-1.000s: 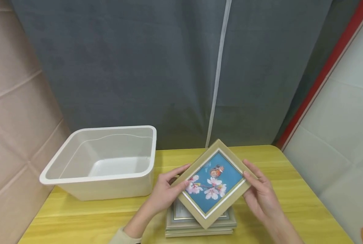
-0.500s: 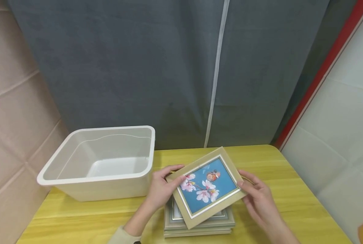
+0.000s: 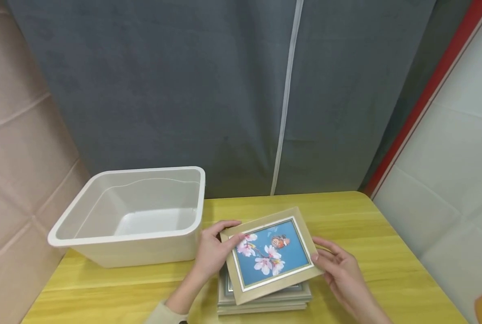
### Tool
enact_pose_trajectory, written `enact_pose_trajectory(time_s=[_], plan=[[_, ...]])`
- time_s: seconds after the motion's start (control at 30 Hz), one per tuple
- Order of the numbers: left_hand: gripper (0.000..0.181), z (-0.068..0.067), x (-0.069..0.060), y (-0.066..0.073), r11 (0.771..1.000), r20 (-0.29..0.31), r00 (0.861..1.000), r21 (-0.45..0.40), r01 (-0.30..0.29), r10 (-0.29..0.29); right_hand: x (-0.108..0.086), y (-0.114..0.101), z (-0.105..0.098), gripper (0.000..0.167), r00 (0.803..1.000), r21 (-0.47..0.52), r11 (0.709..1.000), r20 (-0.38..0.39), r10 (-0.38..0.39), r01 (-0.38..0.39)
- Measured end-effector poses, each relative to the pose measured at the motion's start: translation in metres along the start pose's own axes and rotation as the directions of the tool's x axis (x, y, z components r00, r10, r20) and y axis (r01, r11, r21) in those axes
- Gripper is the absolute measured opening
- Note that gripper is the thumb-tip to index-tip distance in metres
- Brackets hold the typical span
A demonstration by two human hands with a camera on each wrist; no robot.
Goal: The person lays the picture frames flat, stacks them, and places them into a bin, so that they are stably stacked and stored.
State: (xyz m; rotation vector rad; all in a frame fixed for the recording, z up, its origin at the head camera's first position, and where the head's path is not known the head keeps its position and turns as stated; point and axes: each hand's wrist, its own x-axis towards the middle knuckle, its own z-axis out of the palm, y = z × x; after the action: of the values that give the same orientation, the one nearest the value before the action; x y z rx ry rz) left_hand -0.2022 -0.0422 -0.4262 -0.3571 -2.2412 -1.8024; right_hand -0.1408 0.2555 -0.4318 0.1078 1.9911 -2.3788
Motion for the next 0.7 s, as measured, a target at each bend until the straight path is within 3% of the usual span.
enact_pose_trajectory(time_s=[0.27, 0.5, 0.7], plan=[[0.029, 0.000, 0.001, -0.006, 0.998, -0.032, 0.999, 0.057, 0.039, -0.037, 0.001, 0.001, 0.000, 0.047, 1.000, -0.039, 0.999, 0.002, 0.031, -0.031], [0.029, -0.001, 0.001, -0.012, 0.993, -0.024, 0.995, 0.055, 0.100, -0.099, 0.003, 0.006, -0.006, 0.039, 0.992, -0.028, 0.999, 0.115, 0.044, -0.041], [0.028, -0.003, 0.004, -0.016, 0.994, -0.032, 0.997, 0.081, 0.074, -0.072, 0.003, 0.006, -0.006, 0.044, 0.984, -0.040, 0.997, 0.159, 0.078, -0.072]])
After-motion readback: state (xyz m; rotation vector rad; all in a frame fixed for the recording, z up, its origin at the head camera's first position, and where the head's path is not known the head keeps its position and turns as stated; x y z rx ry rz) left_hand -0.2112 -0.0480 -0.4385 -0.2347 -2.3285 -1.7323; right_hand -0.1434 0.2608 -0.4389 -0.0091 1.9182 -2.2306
